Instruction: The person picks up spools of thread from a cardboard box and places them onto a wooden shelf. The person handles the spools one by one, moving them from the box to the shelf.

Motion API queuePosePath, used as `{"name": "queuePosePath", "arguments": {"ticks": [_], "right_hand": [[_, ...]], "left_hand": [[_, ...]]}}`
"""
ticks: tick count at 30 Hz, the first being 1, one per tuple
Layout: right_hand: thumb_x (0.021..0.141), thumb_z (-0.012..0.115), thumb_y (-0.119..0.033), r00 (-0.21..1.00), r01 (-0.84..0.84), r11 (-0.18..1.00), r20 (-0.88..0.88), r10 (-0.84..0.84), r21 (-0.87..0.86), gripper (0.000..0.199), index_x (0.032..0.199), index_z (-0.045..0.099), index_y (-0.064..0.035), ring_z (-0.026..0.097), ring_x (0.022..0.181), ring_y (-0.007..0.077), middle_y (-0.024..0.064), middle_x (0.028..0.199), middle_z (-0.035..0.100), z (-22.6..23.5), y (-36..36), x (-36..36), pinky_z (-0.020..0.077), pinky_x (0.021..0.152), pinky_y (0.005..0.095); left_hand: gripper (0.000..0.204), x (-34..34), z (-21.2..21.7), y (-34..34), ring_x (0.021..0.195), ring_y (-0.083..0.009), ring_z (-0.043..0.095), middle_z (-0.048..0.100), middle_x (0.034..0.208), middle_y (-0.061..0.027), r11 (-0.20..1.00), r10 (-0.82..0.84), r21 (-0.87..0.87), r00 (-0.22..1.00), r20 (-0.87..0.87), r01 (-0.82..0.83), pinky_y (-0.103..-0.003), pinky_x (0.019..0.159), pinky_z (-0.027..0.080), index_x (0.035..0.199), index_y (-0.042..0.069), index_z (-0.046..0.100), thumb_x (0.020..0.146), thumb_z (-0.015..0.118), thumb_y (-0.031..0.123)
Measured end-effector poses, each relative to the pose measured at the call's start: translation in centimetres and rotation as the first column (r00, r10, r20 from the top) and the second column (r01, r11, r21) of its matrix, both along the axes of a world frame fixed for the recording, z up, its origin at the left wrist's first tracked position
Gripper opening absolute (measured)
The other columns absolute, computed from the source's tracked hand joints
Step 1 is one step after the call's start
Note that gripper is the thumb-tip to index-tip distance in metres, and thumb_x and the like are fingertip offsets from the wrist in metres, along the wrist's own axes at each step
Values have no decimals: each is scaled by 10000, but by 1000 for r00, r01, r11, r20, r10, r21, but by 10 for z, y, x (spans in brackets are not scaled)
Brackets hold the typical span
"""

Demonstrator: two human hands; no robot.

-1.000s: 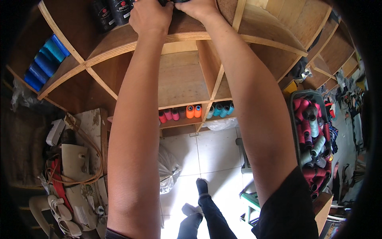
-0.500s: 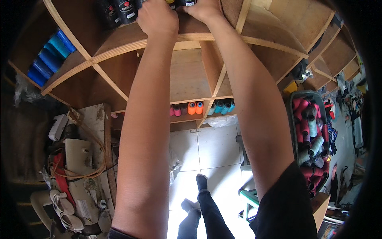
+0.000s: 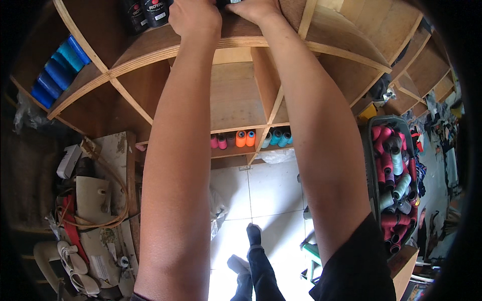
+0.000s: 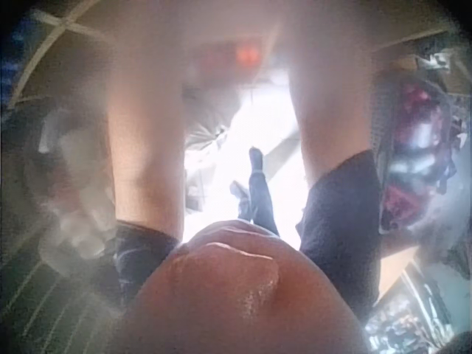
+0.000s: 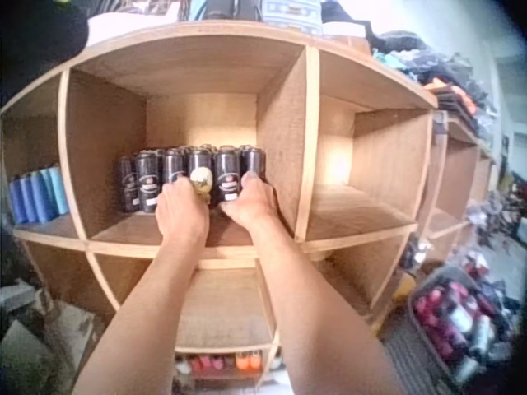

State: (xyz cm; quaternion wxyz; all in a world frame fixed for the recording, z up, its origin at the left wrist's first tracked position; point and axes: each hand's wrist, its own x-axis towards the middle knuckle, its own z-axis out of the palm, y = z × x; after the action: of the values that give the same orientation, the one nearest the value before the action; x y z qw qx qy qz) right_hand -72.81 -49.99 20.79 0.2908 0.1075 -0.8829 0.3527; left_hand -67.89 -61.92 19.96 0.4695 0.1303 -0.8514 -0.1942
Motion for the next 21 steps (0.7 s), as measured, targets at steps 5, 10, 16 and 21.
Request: {"name": "queuePosePath", "arguments": {"ticks": [5,10,16,21], "right_hand": [[643,866,-283,1000,13,1000,-10,-13,7,502,1017,640,-34,686,1005,385,232,1017,712,2,2,2,556,884,443],[658,864,-301,996,47,999,78,-46,-21,492,1029,692,-29,694,1001,367,234,1020,718,7,-1,9,560,877,436],[667,889,-324,992,68,998,104,-68,8,441,952,742,-21,705,980,347,230,1000,728,10,-3,13,566,862,413],[639,925,-349,992,65,998,107,-66,10,502,966,737,-17,707,977,342,227,1005,728,12,-4,16,569,852,413]], "left_hand": [[116,-3,2,0,964,-396,686,696,969,-242,1000,-6,15,1000,-4,6,-493,833,556,922,5,698,880,653,103],[111,2,-1,-3,940,-410,686,694,955,-235,1000,-2,-1,999,-51,2,-502,814,557,950,0,686,888,631,73],[418,-7,-3,-21,930,-384,719,737,936,-226,994,-75,86,997,11,74,-457,866,569,958,22,767,731,861,360],[377,-15,-7,-34,932,-348,725,752,938,-177,988,-87,135,995,40,81,-429,896,560,929,105,805,666,910,354]]}}
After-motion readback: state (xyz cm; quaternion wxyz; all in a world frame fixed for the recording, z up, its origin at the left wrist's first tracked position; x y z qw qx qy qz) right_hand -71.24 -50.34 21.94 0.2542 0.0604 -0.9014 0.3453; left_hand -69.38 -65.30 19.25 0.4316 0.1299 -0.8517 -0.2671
